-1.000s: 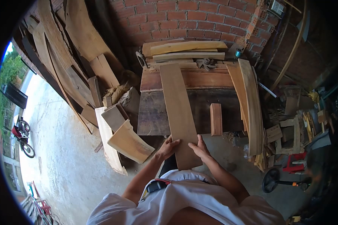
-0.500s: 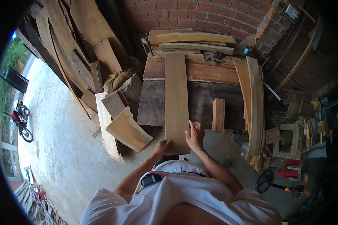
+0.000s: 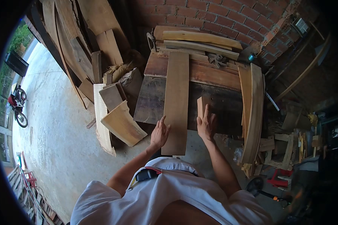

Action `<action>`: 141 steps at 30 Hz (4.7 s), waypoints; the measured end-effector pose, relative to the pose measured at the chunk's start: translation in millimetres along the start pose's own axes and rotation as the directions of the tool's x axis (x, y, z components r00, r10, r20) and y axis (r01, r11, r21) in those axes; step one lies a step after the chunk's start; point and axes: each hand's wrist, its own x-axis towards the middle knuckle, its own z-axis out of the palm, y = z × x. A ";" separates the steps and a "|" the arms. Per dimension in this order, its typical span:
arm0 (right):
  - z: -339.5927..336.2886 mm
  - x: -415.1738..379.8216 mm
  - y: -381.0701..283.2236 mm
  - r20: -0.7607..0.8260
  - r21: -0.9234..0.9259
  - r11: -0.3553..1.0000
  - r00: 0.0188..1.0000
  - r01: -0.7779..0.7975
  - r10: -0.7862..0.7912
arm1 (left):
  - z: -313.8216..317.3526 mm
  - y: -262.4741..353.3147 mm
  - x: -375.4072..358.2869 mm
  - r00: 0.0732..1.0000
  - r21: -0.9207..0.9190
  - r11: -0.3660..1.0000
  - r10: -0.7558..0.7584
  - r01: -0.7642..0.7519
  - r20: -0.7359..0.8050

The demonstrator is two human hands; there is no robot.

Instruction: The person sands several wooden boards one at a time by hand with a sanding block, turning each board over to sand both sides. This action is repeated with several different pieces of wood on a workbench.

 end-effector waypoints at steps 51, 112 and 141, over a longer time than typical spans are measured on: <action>56.7 59.1 -79.0 0.164 0.211 0.950 0.950 0.230 -0.267 | 24.4 27.3 148.2 0.997 0.323 0.944 -0.077 0.064 0.030; 22.3 -53.4 -69.0 0.302 0.385 0.858 0.831 0.341 -0.466 | 18.2 19.2 4.1 0.954 0.191 0.938 -0.298 0.288 0.025; 61.8 60.3 -83.3 0.177 0.301 0.908 0.919 0.291 -0.353 | 14.3 20.2 139.7 0.996 0.364 0.928 -0.078 0.087 -0.038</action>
